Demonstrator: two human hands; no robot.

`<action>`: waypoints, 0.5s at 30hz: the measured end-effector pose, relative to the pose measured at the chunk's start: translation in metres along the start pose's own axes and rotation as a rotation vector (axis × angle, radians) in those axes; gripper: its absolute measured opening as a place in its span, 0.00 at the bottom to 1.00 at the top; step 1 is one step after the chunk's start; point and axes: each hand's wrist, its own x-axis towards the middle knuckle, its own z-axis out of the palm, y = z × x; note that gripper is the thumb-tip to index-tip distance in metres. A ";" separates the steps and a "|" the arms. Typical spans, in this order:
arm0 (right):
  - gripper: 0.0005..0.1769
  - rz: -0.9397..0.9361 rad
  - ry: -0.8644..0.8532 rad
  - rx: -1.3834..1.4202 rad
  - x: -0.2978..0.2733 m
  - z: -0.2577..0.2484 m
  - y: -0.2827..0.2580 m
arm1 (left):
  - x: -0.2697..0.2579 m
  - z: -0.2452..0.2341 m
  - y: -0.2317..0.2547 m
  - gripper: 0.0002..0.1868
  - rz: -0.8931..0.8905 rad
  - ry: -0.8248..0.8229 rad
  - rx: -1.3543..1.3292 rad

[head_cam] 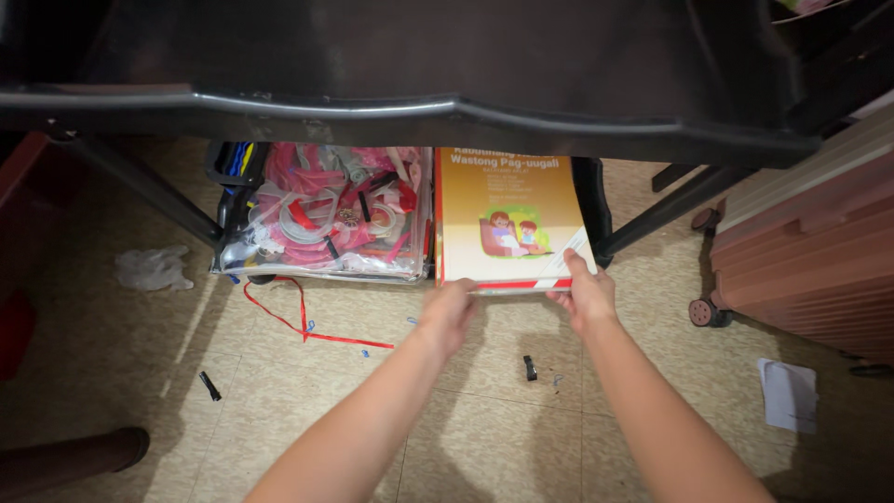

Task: The person assembles a black rolling cart by attaching trays, wipes the top tray with a blue cloth, then places a plastic bag of craft supplies and several books into the bottom shelf. The person continues to sort and stack books on the bed and places them into the cart.

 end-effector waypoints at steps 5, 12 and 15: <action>0.21 -0.031 0.013 0.008 0.027 0.018 -0.003 | 0.039 0.021 -0.010 0.11 0.199 -0.008 -0.065; 0.22 -0.182 0.049 -0.028 0.045 0.039 -0.010 | 0.058 0.008 0.014 0.16 0.248 -0.252 -0.268; 0.22 -0.208 0.082 -0.076 0.048 0.049 -0.019 | 0.059 0.007 0.026 0.21 0.244 -0.309 -0.144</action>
